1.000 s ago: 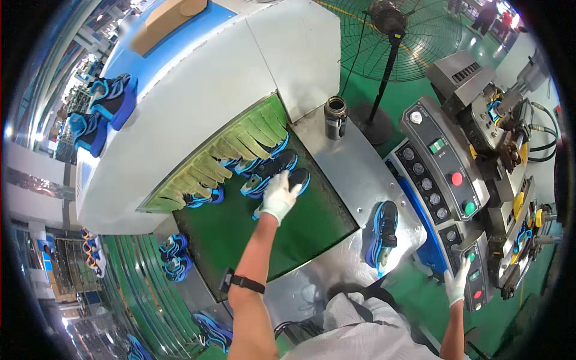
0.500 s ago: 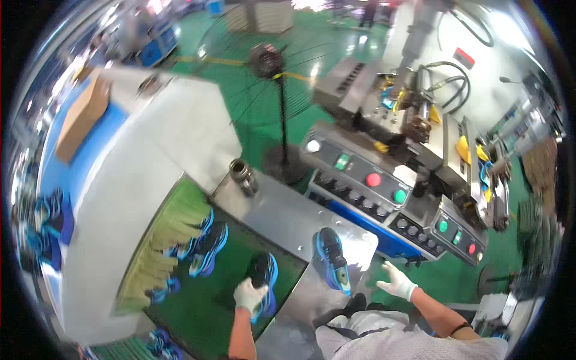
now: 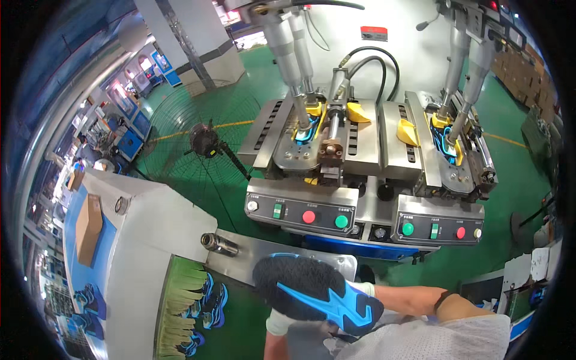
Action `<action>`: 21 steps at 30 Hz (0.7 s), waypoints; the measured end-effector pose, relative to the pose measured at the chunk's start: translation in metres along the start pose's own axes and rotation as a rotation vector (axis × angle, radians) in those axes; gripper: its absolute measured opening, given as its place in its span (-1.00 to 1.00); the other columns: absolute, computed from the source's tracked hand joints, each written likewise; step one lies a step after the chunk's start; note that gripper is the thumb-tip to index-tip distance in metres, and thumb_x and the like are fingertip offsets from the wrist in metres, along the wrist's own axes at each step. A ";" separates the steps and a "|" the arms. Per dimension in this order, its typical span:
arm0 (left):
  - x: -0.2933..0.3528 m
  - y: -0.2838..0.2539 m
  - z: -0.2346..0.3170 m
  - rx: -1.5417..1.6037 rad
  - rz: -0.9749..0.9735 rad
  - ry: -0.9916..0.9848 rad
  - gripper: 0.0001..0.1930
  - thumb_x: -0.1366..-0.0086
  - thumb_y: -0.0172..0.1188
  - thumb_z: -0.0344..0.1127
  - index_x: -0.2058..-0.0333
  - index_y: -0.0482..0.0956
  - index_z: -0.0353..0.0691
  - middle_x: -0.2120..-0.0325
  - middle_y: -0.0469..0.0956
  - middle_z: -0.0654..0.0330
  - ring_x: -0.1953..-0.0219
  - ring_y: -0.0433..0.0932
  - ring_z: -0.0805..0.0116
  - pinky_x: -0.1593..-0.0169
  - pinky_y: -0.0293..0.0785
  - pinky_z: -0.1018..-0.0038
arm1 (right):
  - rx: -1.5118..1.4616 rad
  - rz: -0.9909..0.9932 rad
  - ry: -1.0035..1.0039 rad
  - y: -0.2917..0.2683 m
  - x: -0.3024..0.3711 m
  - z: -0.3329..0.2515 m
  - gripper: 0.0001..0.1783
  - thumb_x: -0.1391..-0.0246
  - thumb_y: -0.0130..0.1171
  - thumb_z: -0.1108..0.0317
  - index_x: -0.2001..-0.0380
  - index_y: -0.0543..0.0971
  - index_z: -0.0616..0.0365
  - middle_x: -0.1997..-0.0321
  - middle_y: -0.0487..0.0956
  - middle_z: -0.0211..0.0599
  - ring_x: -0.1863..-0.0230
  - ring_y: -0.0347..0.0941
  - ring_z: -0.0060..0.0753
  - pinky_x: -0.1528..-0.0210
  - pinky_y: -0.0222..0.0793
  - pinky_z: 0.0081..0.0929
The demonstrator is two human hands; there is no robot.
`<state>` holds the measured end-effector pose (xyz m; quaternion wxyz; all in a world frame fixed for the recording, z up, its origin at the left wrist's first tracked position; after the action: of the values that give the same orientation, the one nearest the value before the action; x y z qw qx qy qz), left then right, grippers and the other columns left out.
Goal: Operating machinery to assemble or process athletic shoes on a factory production line.
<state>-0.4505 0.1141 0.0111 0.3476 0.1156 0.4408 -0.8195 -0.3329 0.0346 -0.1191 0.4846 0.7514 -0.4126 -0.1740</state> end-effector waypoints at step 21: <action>-0.356 0.047 -0.171 0.325 0.309 -0.531 -0.26 -0.35 0.29 -0.34 -0.37 0.11 -0.45 -0.25 0.35 -0.25 -0.26 0.43 0.04 -0.30 0.38 0.31 | -0.124 0.506 -0.903 -0.046 0.217 -0.223 -0.09 0.05 0.46 0.35 -0.36 0.28 0.24 -0.25 0.51 -0.13 -0.18 0.52 -0.15 -0.21 0.51 -0.18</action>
<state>-0.1791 0.4005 0.0575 0.5472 0.0175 0.1759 -0.8181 -0.0345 0.0028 -0.0241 0.3292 0.4482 -0.7379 -0.3823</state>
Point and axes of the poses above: each hand's wrist, its own x-axis away from the middle knuckle, its own y-axis out of the palm, z = x × y, the point moved 10 cm from there along -x, towards the middle knuckle
